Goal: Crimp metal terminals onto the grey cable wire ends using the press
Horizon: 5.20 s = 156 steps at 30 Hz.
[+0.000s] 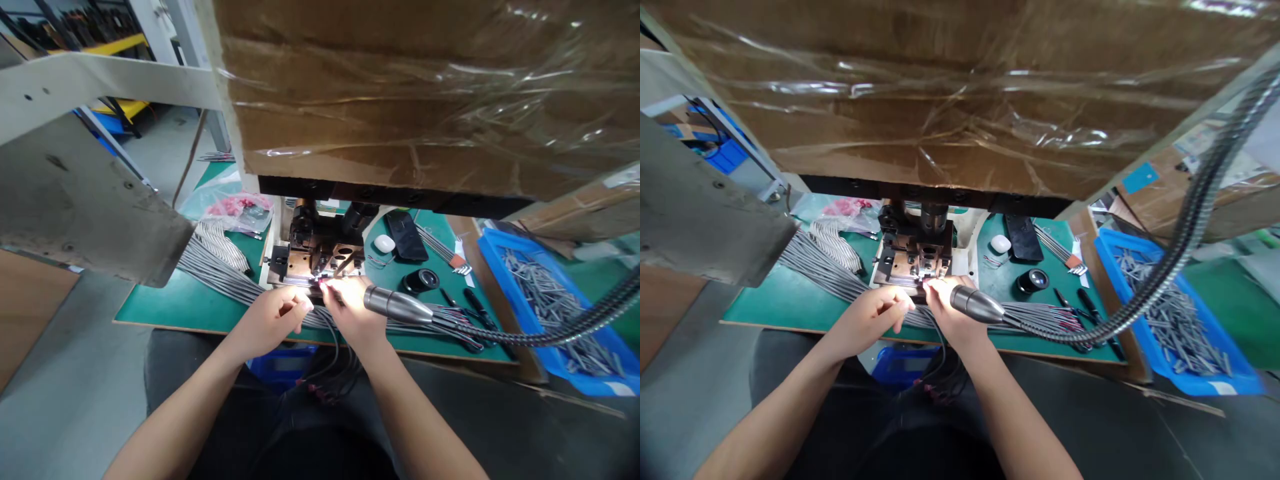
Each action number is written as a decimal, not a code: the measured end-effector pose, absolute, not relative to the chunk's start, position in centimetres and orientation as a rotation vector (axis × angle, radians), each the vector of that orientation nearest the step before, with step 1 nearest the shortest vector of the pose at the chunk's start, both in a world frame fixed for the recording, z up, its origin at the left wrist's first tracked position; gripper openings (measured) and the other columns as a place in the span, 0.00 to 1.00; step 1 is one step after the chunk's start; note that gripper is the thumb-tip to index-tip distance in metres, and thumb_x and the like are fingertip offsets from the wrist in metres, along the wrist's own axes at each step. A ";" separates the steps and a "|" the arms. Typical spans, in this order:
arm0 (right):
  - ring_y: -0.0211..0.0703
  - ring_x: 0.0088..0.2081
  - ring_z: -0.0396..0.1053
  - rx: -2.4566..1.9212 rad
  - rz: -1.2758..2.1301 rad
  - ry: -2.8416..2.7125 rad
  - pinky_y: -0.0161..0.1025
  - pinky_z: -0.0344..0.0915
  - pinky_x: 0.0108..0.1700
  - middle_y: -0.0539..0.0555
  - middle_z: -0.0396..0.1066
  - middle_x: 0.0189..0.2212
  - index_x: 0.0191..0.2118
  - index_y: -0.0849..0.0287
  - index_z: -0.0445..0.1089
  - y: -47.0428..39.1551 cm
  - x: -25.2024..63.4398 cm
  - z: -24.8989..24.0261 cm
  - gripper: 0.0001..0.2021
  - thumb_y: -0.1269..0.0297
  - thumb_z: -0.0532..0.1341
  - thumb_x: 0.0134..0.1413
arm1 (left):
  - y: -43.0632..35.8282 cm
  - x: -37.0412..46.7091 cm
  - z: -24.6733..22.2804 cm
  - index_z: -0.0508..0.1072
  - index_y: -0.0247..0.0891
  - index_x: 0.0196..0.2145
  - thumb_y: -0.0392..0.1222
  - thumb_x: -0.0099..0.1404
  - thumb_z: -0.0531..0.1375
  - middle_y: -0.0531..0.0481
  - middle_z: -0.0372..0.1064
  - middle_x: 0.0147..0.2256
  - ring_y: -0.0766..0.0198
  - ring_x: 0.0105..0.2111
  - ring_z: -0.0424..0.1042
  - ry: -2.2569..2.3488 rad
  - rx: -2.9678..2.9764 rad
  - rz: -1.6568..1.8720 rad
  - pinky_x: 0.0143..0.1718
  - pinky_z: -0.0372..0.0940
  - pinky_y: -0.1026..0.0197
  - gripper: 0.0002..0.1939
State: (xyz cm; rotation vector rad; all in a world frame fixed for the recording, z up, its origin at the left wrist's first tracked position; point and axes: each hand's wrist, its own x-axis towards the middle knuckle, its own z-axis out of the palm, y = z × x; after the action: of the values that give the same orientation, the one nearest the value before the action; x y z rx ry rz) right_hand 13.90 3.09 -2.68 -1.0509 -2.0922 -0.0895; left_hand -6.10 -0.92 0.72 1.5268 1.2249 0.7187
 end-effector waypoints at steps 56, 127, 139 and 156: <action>0.41 0.30 0.71 -1.385 -0.005 -2.359 0.38 0.65 0.35 0.50 0.74 0.28 0.40 0.57 0.73 -3.6 28.9 -2.7 0.04 0.68 0.62 0.61 | -3.0 -2.0 -2.5 0.73 0.43 0.55 0.37 0.70 0.57 0.43 0.74 0.54 0.49 0.53 0.71 0.991 2.688 0.760 0.56 0.64 0.44 0.18; 0.37 0.26 0.65 -1.215 1.289 -1.424 0.36 0.62 0.29 0.46 0.68 0.24 0.30 0.56 0.68 1.6 13.2 -1.7 0.05 0.66 0.63 0.57 | -0.8 -1.2 -0.3 0.64 0.40 0.25 0.39 0.67 0.58 0.61 0.59 0.15 0.71 0.17 0.59 1.289 1.096 0.998 0.20 0.53 0.66 0.12; 0.34 0.18 0.62 -1.213 1.409 -1.214 0.33 0.59 0.21 0.44 0.65 0.14 0.29 0.56 0.70 1.8 12.6 -2.7 0.11 0.56 0.65 0.57 | -0.3 -1.0 0.5 0.70 0.39 0.23 0.31 0.62 0.56 0.61 0.60 0.14 0.73 0.15 0.58 1.381 1.158 0.965 0.20 0.54 0.68 0.11; 0.34 0.16 0.60 -1.116 1.512 -1.161 0.34 0.60 0.21 0.43 0.60 0.11 0.24 0.55 0.68 2.1 12.5 -1.8 0.18 0.50 0.68 0.57 | -0.1 -1.1 0.0 0.69 0.39 0.22 0.36 0.64 0.58 0.59 0.58 0.12 0.72 0.13 0.55 1.359 1.024 0.975 0.16 0.47 0.68 0.13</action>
State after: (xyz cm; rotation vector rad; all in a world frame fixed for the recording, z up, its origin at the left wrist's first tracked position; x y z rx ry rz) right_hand 12.51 2.13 -1.82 -1.1155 -1.1607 1.5116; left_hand -1.08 -0.14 0.01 1.0243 1.3594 0.9750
